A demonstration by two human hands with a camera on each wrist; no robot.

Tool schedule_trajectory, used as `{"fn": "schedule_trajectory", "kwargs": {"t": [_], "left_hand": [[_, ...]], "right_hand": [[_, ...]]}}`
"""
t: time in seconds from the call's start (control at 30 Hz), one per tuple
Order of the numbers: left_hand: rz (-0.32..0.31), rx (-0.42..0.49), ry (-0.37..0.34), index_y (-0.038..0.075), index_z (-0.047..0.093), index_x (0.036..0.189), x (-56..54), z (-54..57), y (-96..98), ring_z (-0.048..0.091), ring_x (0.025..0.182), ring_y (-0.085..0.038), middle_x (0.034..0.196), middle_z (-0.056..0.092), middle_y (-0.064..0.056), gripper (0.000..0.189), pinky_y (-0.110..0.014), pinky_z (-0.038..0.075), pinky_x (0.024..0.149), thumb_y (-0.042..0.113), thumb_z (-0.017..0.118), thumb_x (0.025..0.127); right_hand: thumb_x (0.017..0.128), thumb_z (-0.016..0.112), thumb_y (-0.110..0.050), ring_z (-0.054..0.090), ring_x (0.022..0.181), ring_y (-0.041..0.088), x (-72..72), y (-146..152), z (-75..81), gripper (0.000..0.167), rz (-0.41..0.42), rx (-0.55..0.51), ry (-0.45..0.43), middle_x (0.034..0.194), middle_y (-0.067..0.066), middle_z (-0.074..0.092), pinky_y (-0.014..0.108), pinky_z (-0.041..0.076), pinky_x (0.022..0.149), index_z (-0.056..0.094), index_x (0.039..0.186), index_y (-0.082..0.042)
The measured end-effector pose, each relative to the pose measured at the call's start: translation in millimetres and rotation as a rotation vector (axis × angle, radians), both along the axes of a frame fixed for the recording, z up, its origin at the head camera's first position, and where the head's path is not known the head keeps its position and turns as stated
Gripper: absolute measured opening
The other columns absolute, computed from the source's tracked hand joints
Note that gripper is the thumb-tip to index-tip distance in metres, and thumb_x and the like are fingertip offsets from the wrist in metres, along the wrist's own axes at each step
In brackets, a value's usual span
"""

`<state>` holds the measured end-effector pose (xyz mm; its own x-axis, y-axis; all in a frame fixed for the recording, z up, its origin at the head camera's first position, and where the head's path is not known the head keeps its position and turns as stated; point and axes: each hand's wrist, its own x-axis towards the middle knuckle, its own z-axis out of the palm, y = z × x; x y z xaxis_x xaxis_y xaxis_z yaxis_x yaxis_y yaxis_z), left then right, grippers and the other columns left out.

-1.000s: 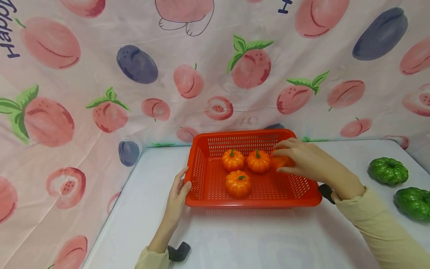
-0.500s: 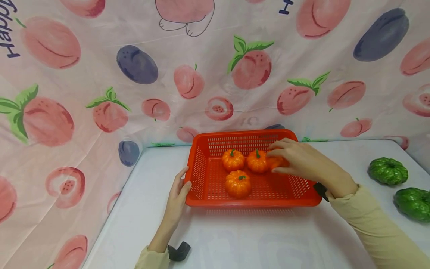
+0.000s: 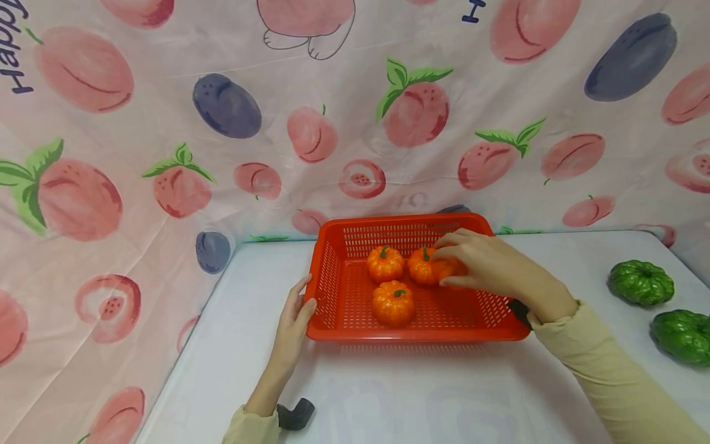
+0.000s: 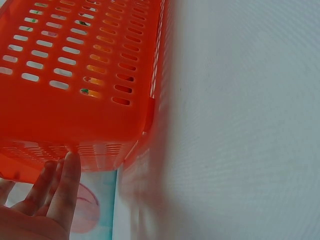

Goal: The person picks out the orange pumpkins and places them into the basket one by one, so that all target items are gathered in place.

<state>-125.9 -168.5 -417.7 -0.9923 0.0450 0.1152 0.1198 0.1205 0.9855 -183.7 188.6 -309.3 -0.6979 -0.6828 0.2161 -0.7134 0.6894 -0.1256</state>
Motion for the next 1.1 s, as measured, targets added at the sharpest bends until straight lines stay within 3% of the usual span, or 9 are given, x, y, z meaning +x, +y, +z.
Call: {"fn": "schedule_trajectory", "kwargs": {"t": [0.37, 0.57, 0.83, 1.1], "left_hand": [[-0.010, 0.020, -0.002, 0.020, 0.033, 0.154, -0.4, -0.8, 1.8, 0.054, 0.119, -0.033, 0.141, 0.051, -0.020, 0.049, -0.021, 0.050, 0.092, 0.023, 0.046, 0.106], [-0.005, 0.009, -0.009, 0.020, 0.034, 0.154, 0.4, -0.7, 2.5, 0.054, 0.118, -0.034, 0.139, 0.052, -0.021, 0.049, -0.021, 0.049, 0.092, 0.022, 0.045, 0.106], [0.003, 0.002, -0.009, 0.022, 0.034, 0.153, 0.6, -0.4, 1.8, 0.055, 0.118, -0.032, 0.140, 0.052, -0.019, 0.049, -0.022, 0.050, 0.092, 0.023, 0.046, 0.106], [0.004, -0.002, 0.002, 0.021, 0.034, 0.153, 0.5, -1.6, 0.8, 0.056, 0.117, -0.031, 0.140, 0.052, -0.019, 0.049, -0.023, 0.052, 0.090, 0.024, 0.046, 0.106]], "right_hand": [[0.080, 0.083, -0.031, 0.060, 0.116, 0.036, -1.6, -11, -5.1, 0.037, -0.002, 0.027, -0.077, 0.117, 0.009, 0.067, 0.057, 0.049, 0.095, 0.074, 0.111, -0.013], [0.081, 0.082, -0.034, 0.059, 0.116, 0.035, -1.3, -15, -7.2, 0.038, -0.020, 0.068, -0.113, 0.119, 0.010, 0.066, 0.055, 0.053, 0.086, 0.074, 0.112, -0.014], [0.081, 0.081, -0.038, 0.057, 0.121, 0.037, -3.8, -20, -10.6, 0.042, -0.020, 0.098, -0.159, 0.123, 0.015, 0.066, 0.058, 0.050, 0.093, 0.073, 0.113, -0.012], [0.082, 0.080, -0.037, 0.063, 0.112, 0.032, -8.6, -23, -15.5, 0.041, -0.001, 0.119, -0.200, 0.118, 0.011, 0.069, 0.053, 0.052, 0.093, 0.073, 0.113, -0.011]]}}
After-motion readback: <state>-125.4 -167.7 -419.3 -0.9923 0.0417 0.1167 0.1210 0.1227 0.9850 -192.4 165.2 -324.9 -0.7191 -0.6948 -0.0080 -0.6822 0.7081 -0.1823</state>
